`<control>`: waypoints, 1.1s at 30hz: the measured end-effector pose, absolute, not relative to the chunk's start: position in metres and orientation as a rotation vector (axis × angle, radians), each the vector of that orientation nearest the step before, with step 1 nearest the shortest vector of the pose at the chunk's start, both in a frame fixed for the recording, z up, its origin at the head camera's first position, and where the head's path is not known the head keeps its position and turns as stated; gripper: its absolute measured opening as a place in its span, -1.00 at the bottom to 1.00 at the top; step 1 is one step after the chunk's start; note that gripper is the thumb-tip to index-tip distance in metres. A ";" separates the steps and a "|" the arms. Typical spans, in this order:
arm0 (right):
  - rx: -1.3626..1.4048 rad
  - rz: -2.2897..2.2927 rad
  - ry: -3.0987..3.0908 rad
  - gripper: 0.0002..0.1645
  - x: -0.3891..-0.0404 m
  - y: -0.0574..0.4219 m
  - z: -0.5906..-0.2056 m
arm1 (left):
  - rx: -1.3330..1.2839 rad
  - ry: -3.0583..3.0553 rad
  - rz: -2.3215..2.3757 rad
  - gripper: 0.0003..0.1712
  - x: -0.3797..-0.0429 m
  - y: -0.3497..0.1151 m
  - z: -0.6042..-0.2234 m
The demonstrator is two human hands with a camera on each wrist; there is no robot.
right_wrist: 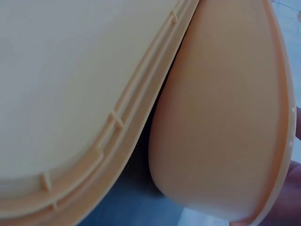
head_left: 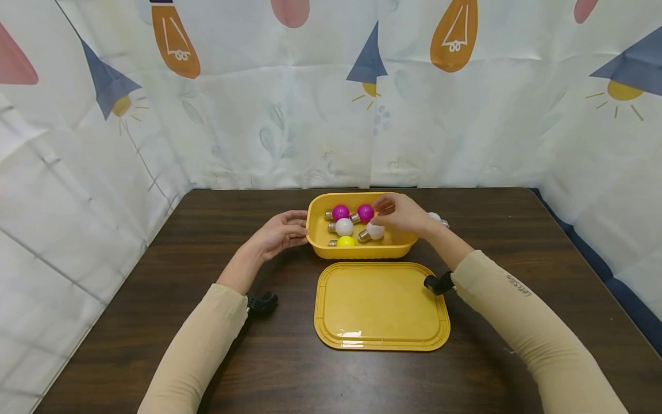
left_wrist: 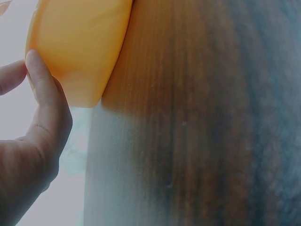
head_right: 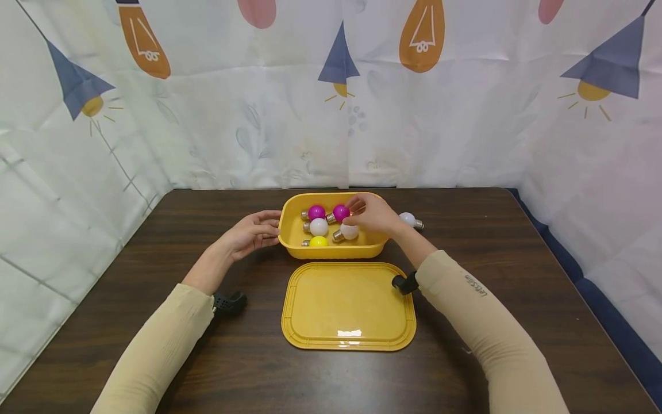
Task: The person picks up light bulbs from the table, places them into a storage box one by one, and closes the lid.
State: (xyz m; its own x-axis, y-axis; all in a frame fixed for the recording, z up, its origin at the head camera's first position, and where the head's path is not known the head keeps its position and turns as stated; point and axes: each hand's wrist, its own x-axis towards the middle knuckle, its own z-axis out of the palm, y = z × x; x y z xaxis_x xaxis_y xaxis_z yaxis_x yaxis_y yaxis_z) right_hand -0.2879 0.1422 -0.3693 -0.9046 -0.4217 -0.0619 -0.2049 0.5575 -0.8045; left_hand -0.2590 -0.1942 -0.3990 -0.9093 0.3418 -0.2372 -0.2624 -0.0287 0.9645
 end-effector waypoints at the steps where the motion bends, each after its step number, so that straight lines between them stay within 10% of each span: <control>1: -0.518 -1.282 2.544 -0.47 -0.288 0.144 -0.369 | 0.088 1.844 1.992 -0.32 -0.259 -0.194 -0.399; 33: -0.532 -1.481 2.481 -0.40 -0.276 0.198 -0.349 | 0.097 1.848 1.987 -0.34 -0.259 -0.195 -0.400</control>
State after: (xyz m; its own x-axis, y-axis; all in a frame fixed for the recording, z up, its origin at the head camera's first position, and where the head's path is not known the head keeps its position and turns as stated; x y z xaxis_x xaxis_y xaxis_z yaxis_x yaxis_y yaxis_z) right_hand -0.2763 0.1977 -0.3494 -0.9146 -0.4043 0.0099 -0.2006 0.4322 -0.8792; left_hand -0.2594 -0.1951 -0.4003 -0.9082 0.3490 -0.2311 -0.2558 -0.0256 0.9664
